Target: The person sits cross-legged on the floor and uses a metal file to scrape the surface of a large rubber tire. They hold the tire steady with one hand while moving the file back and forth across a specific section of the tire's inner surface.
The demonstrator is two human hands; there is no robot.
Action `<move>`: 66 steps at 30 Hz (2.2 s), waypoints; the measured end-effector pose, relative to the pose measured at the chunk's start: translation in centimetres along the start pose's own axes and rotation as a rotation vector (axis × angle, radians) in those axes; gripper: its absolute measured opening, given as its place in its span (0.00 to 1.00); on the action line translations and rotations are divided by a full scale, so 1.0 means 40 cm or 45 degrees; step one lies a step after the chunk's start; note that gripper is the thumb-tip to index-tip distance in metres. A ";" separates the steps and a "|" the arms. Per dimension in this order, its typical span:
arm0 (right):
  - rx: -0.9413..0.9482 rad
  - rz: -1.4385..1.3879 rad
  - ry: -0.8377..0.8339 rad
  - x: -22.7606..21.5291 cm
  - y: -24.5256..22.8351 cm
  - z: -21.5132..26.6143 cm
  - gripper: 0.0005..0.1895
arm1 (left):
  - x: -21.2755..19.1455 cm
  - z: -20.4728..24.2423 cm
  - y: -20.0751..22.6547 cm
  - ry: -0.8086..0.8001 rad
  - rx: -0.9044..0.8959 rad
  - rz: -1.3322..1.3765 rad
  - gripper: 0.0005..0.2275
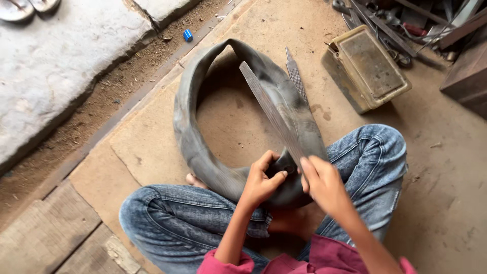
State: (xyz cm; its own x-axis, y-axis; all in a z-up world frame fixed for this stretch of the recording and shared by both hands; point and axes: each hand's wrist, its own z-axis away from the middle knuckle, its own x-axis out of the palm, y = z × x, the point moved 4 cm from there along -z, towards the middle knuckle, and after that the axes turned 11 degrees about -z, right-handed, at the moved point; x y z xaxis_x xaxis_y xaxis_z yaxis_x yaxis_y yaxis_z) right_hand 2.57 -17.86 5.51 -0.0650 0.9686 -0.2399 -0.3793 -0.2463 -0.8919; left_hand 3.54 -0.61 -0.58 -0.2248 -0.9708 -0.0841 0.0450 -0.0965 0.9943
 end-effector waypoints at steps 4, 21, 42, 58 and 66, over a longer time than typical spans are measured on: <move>-0.307 0.236 0.281 -0.032 0.051 0.184 0.13 | 0.013 0.004 -0.028 0.005 -0.060 0.128 0.10; 0.439 -0.677 -0.160 -0.125 0.407 0.354 0.17 | 0.023 -0.002 -0.047 0.005 -0.200 0.481 0.14; 0.560 -0.706 -0.280 -0.120 0.625 0.285 0.22 | 0.006 -0.012 -0.067 0.083 -0.161 0.161 0.10; 0.431 -0.588 -0.268 0.015 0.244 0.065 0.22 | -0.002 0.003 -0.046 -0.148 -0.130 0.334 0.14; -0.311 -0.271 0.147 -0.126 0.697 0.218 0.13 | -0.006 -0.007 -0.059 -0.060 -0.180 0.447 0.13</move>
State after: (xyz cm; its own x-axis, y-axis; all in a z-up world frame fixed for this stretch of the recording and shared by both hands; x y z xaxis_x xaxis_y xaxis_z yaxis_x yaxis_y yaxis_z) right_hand -15.73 -29.33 -14.81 0.1018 0.9925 -0.0677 -0.1397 -0.0531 -0.9888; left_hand 3.76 -0.21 -2.91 -0.2164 -0.9392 0.2665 0.2604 0.2076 0.9429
